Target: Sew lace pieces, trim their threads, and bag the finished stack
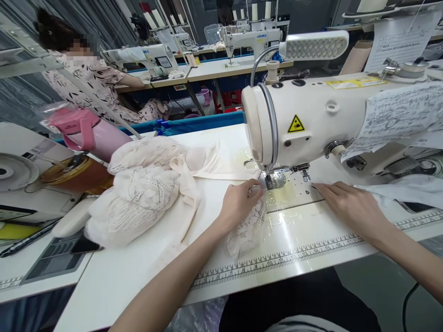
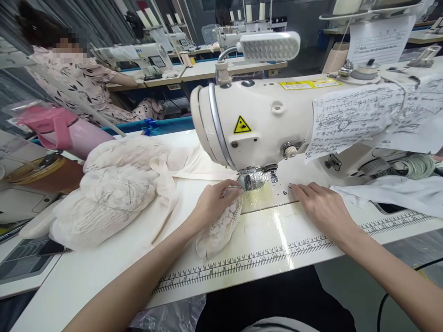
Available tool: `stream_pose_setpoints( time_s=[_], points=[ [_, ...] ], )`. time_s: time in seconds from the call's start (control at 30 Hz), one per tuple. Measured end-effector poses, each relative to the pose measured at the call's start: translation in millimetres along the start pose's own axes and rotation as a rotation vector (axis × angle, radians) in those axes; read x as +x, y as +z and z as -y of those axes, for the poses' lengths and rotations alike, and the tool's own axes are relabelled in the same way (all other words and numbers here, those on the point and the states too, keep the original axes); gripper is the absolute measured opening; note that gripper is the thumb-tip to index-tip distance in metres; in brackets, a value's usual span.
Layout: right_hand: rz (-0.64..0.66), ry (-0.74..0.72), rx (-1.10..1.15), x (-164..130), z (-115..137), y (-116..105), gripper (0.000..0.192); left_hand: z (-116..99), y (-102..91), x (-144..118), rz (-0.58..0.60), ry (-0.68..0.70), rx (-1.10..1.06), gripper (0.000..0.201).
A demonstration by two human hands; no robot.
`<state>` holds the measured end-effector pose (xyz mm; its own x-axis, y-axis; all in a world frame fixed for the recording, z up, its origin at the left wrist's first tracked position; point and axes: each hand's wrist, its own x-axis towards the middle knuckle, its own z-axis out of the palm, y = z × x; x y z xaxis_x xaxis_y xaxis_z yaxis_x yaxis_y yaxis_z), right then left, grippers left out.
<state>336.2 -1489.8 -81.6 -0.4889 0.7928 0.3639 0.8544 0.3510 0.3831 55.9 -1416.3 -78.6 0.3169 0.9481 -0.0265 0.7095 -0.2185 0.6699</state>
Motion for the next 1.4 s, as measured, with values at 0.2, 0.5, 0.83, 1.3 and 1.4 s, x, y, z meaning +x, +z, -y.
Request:
stream_pose_setpoints(
  time_s=[0.2, 0.5, 0.83, 1.3, 1.4],
  points=[
    [-0.148, 0.084, 0.015, 0.7, -0.3, 8.1, 0.045, 6.1, 8.0, 5.9, -0.102, 0.069, -0.023, 0.02],
    [-0.136, 0.104, 0.147, 5.7, 19.2, 5.1, 0.037, 10.4, -6.7, 7.8, -0.128, 0.089, 0.056, 0.02],
    [-0.086, 0.023, 0.358, 24.8, 43.0, -7.1, 0.036, 1.8, -35.5, -3.9, 0.298, -0.044, -0.015, 0.024],
    [0.11, -0.144, 0.263, 69.0, 86.3, 1.7, 0.052, 3.7, -33.7, -4.8, 0.509, -0.094, -0.146, 0.02],
    [0.124, -0.131, 0.267, 67.3, 85.9, 2.8, 0.054, 5.5, -32.6, -4.1, 0.496, -0.091, -0.113, 0.022]
  ],
)
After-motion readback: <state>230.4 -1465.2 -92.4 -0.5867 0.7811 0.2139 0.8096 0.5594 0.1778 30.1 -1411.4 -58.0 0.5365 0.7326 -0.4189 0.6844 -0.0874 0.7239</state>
